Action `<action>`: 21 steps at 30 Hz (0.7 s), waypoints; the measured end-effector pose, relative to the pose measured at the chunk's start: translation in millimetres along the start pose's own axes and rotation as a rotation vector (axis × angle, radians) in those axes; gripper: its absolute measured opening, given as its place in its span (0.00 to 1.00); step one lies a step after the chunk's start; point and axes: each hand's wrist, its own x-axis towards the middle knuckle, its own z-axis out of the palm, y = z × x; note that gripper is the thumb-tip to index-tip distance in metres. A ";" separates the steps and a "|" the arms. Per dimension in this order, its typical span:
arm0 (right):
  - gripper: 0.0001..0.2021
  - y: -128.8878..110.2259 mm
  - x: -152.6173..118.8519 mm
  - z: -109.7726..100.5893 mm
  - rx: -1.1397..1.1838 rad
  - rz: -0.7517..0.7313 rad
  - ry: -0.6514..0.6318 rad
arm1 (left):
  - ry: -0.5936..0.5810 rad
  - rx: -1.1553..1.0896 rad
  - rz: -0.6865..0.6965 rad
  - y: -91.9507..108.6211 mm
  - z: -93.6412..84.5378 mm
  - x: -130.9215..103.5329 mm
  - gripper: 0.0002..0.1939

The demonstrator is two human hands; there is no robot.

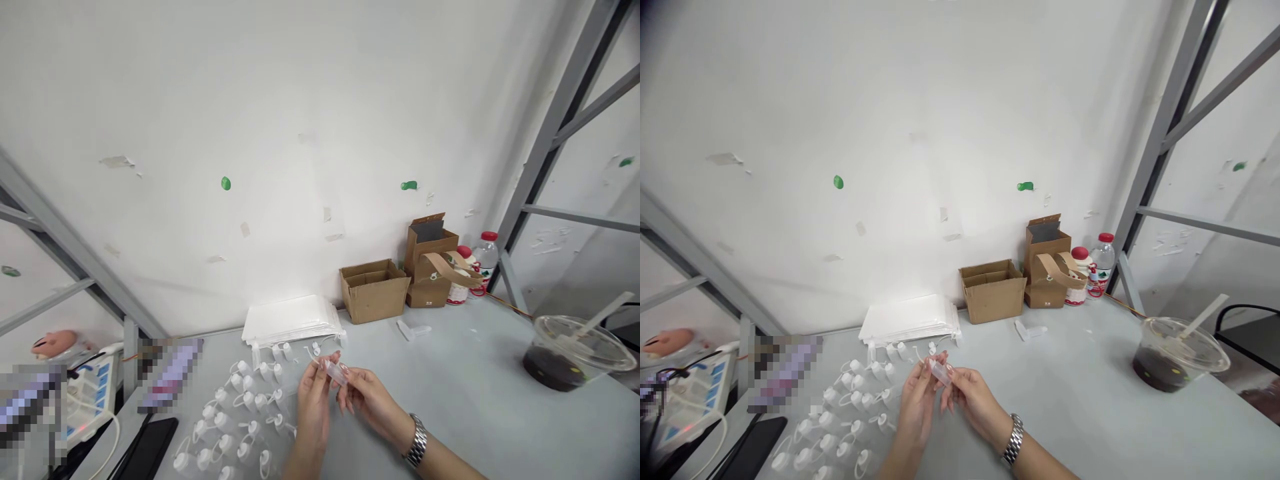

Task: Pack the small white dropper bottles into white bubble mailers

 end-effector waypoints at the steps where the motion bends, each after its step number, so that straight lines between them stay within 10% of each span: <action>1: 0.20 0.5 0.1 -0.7 0.008 0.007 0.000 | 0.001 0.015 0.002 0.4 0.4 -0.3 0.16; 21: 0.19 4.0 2.3 -0.4 -0.175 -0.072 0.082 | 0.018 0.055 -0.003 -6.6 -1.8 3.0 0.17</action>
